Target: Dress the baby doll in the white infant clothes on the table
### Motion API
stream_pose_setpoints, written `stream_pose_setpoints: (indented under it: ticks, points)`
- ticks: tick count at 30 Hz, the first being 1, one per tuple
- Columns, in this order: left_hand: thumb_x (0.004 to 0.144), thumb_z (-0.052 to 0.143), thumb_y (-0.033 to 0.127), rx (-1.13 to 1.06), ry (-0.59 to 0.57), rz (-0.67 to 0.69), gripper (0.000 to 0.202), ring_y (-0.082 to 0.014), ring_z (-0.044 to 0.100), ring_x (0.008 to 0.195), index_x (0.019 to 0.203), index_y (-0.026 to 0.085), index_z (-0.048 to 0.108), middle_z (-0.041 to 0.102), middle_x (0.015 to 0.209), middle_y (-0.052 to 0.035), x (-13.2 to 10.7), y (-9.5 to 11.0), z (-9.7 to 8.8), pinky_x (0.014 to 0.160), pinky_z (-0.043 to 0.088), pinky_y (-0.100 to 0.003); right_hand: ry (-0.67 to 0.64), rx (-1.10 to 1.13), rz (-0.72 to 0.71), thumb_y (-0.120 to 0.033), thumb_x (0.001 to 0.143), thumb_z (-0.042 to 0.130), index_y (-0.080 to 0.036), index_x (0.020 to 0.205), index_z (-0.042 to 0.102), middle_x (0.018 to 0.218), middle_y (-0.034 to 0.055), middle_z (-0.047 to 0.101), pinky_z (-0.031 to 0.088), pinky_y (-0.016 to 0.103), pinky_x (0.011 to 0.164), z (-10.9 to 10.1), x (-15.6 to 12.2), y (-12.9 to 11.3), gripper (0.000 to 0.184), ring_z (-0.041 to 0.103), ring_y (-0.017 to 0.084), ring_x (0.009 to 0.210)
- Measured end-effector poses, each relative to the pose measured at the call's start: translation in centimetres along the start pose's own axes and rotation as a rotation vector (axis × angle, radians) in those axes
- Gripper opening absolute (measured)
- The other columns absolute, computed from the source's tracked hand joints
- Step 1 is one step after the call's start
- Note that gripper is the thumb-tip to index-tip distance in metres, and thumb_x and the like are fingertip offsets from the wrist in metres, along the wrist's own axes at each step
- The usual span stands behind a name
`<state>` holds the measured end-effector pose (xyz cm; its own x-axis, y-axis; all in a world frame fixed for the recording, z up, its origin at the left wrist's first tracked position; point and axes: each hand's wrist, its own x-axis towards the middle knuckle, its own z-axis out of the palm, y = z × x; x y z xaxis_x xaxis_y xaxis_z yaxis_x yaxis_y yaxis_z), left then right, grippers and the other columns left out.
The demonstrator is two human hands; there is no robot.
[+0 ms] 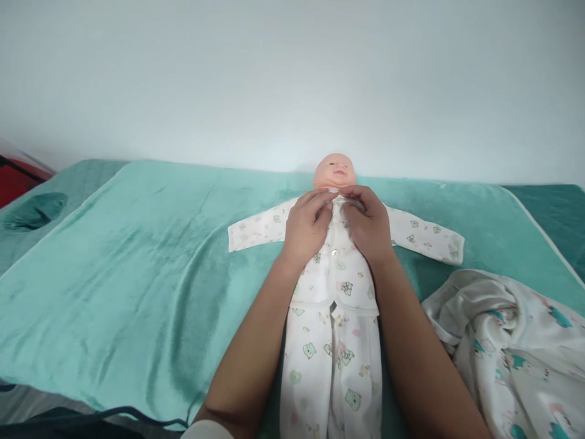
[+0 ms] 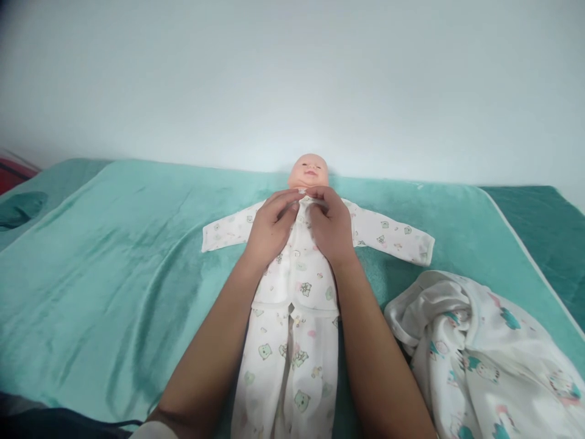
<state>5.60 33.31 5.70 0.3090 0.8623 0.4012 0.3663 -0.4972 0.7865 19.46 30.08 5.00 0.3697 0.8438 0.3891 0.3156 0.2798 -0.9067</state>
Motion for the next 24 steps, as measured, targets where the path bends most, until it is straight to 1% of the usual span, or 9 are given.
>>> stream_pose_setpoints:
  ticks: [4, 11, 18, 24]
  points:
    - [0.099, 0.049, 0.021, 0.009, -0.005, -0.006, 0.032, -0.0200, 0.062, 0.129, 0.117, 0.028, 0.074, 0.070, 0.133, -0.0019, 0.00, 0.12, -0.07, 0.115, 0.048, -0.040, -0.001, -0.003, 0.014, -0.020, 0.080, 0.052, -0.024, 0.100, 0.068, 0.107, 0.0028, 0.073, 0.052, 0.039, 0.094, 0.01, -0.01, -0.06, 0.025, 0.066, 0.021, 0.103]
    - [0.098, 0.049, 0.019, 0.006, -0.003, 0.002, 0.031, -0.0194, 0.063, 0.128, 0.115, 0.028, 0.073, 0.071, 0.132, -0.0010, 0.02, 0.10, -0.06, 0.115, 0.049, -0.039, -0.002, 0.010, 0.012, -0.018, 0.079, 0.053, -0.024, 0.098, 0.067, 0.106, 0.0024, 0.074, 0.052, 0.039, 0.096, 0.05, 0.10, -0.18, 0.025, 0.067, 0.021, 0.104]
    - [0.098, 0.050, 0.019, -0.006, 0.000, 0.007, 0.029, -0.0191, 0.063, 0.128, 0.113, 0.027, 0.073, 0.071, 0.133, -0.0017, -0.01, 0.01, -0.03, 0.114, 0.049, -0.038, -0.006, 0.032, -0.006, -0.018, 0.080, 0.053, -0.023, 0.099, 0.067, 0.105, 0.0024, 0.073, 0.052, 0.038, 0.094, 0.03, 0.07, -0.05, 0.025, 0.067, 0.020, 0.102]
    - [0.098, 0.049, 0.019, 0.017, -0.020, -0.010, 0.030, -0.0197, 0.062, 0.130, 0.114, 0.028, 0.073, 0.070, 0.133, -0.0016, 0.05, 0.11, -0.07, 0.115, 0.048, -0.039, -0.005, 0.027, -0.004, -0.017, 0.080, 0.053, -0.024, 0.099, 0.067, 0.104, 0.0020, 0.073, 0.052, 0.037, 0.095, 0.02, 0.08, -0.15, 0.025, 0.066, 0.020, 0.103]
